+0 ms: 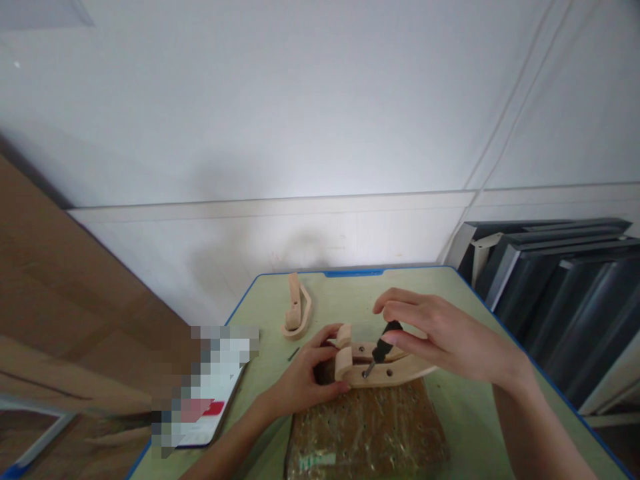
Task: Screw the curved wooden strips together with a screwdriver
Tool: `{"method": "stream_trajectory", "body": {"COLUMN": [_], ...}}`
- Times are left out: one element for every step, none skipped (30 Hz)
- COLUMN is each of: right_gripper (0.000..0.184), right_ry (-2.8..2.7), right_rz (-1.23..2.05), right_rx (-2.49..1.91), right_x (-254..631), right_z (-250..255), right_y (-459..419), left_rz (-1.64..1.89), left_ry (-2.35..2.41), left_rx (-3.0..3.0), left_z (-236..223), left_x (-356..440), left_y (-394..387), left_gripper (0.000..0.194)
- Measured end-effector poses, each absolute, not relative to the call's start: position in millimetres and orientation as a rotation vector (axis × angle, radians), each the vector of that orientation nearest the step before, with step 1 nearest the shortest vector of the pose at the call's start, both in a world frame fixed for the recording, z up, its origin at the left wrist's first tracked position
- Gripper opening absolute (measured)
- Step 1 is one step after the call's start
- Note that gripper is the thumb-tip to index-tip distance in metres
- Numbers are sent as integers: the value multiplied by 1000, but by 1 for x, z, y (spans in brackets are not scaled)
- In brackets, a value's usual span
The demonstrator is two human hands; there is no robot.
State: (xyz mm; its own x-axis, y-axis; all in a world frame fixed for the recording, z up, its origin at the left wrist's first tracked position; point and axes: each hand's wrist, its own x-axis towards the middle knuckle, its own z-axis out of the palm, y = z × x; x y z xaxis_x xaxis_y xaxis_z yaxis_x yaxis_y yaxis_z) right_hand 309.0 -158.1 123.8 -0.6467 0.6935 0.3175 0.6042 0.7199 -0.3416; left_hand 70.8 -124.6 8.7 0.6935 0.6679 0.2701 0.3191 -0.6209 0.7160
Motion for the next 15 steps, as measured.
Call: {"method": "stream_trajectory", "body": {"right_gripper": [20,20,20,20,21,23,24,25,26,25,25,24,23,23,23], "right_ry": [-2497,-2498,-2500,-2502,-2503,-2502,-2500,-2497,-2494,-2489,-2483,-2475,-2467,-2460,-2456], "right_rz": [259,237,220,207,197,189,183,176,171,168,166,164,164,166,170], "right_rx": [-1025,-1050,-1074,-1093,-1105,-1112,-1117,-1120,-1124,-1130,-1140,-1148,-1155,-1159,-1160], "right_x": [309,308,308,307,307,306,306,306,305,305,304,304,304,304,303], "right_z": [123,122,121,120,118,118,117,116,116,115,115,115,116,116,116], "right_y": [-157,-157,-156,-156,-155,-155,-155,-155,-155,-155,-155,-155,-155,-155,-156], "left_rz": [697,697,698,700,698,695,693,692,691,690,689,690,686,685,687], "left_ry": [758,768,777,782,783,778,770,763,759,757,756,759,762,764,764], "left_rx": [2250,2248,2248,2250,2252,2254,2256,2257,2259,2258,2258,2256,2254,2251,2250], "left_z": [8,8,8,8,8,9,9,10,10,11,11,11,11,10,10], "left_x": [71,71,71,71,71,71,71,71,71,71,71,71,71,71,71], "left_y": [-125,-125,-125,-125,-124,-124,-124,-124,-124,-124,-124,-124,-124,-124,-124], "left_gripper": [31,31,31,31,31,31,31,32,32,32,32,32,33,33,33]}}
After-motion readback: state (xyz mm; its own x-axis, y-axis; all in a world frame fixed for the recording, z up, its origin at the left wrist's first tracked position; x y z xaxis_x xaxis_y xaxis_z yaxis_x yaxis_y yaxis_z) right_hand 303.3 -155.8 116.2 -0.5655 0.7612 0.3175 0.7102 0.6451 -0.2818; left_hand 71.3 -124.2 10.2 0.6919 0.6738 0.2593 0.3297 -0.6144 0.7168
